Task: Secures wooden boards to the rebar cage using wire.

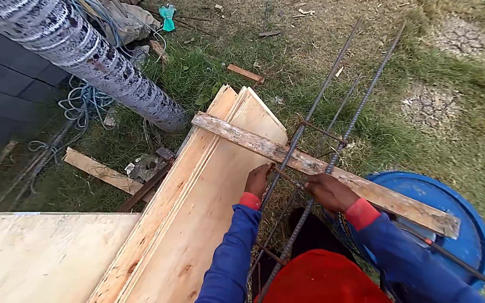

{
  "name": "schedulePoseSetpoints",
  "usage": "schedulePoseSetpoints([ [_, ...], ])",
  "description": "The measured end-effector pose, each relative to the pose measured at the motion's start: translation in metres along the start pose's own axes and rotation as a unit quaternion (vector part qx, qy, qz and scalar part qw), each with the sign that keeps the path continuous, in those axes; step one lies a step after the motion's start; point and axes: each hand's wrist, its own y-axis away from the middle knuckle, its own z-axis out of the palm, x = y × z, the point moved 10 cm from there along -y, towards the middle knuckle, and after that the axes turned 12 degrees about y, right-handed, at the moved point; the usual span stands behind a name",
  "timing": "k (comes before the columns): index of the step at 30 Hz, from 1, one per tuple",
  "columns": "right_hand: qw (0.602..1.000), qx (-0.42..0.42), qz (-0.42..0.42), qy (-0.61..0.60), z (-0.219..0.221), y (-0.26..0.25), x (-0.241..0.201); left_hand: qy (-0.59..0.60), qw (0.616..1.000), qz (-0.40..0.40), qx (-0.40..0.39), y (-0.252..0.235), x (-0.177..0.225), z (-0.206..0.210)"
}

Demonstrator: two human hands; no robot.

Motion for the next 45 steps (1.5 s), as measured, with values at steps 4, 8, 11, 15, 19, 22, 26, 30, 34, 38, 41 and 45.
schedulePoseSetpoints([
  [4, 0.996, -0.037, -0.025, -0.073, 0.000, -0.008, -0.009, -0.025, 1.000, 0.001, -0.009, 0.001, 0.005, 0.002],
  [8, 0.996, -0.030, -0.083, -0.021, -0.005, -0.027, -0.021, -0.038, 0.999, 0.021, -0.009, 0.002, 0.008, 0.001],
  [11, 0.995, -0.006, -0.100, 0.016, -0.008, -0.037, -0.030, 0.005, 0.999, 0.041, 0.011, 0.005, 0.017, 0.001],
  [15, 0.988, 0.024, -0.134, 0.076, -0.013, -0.043, -0.041, 0.024, 0.997, 0.046, 0.050, 0.019, 0.031, 0.001],
  [19, 0.987, 0.045, -0.142, 0.064, -0.013, -0.034, -0.035, -0.034, 0.990, 0.090, 0.101, 0.040, 0.044, -0.002],
  [22, 0.967, 0.119, -0.133, 0.181, -0.021, -0.024, -0.037, -0.013, 0.986, 0.122, 0.113, 0.045, 0.045, -0.002],
  [26, 0.921, 0.189, -0.162, 0.300, -0.022, -0.022, -0.057, 0.030, 0.979, 0.140, 0.143, 0.029, 0.050, -0.008],
  [30, 0.920, 0.178, -0.169, 0.305, -0.023, -0.027, -0.065, 0.016, 0.978, 0.144, 0.154, 0.033, 0.060, -0.014],
  [34, 0.917, 0.196, -0.175, 0.301, -0.022, -0.029, -0.067, -0.018, 0.973, 0.163, 0.163, 0.042, 0.073, -0.012],
  [38, 0.916, 0.207, -0.170, 0.300, -0.022, -0.028, -0.069, -0.092, 0.952, 0.242, 0.163, 0.074, 0.089, -0.001],
  [41, 0.916, 0.206, -0.184, 0.291, -0.022, -0.027, -0.069, -0.165, 0.913, 0.345, 0.145, 0.098, 0.097, 0.015],
  [45, 0.918, 0.182, -0.205, 0.286, -0.023, -0.033, -0.066, -0.185, 0.870, 0.436, 0.134, 0.107, 0.094, 0.017],
])
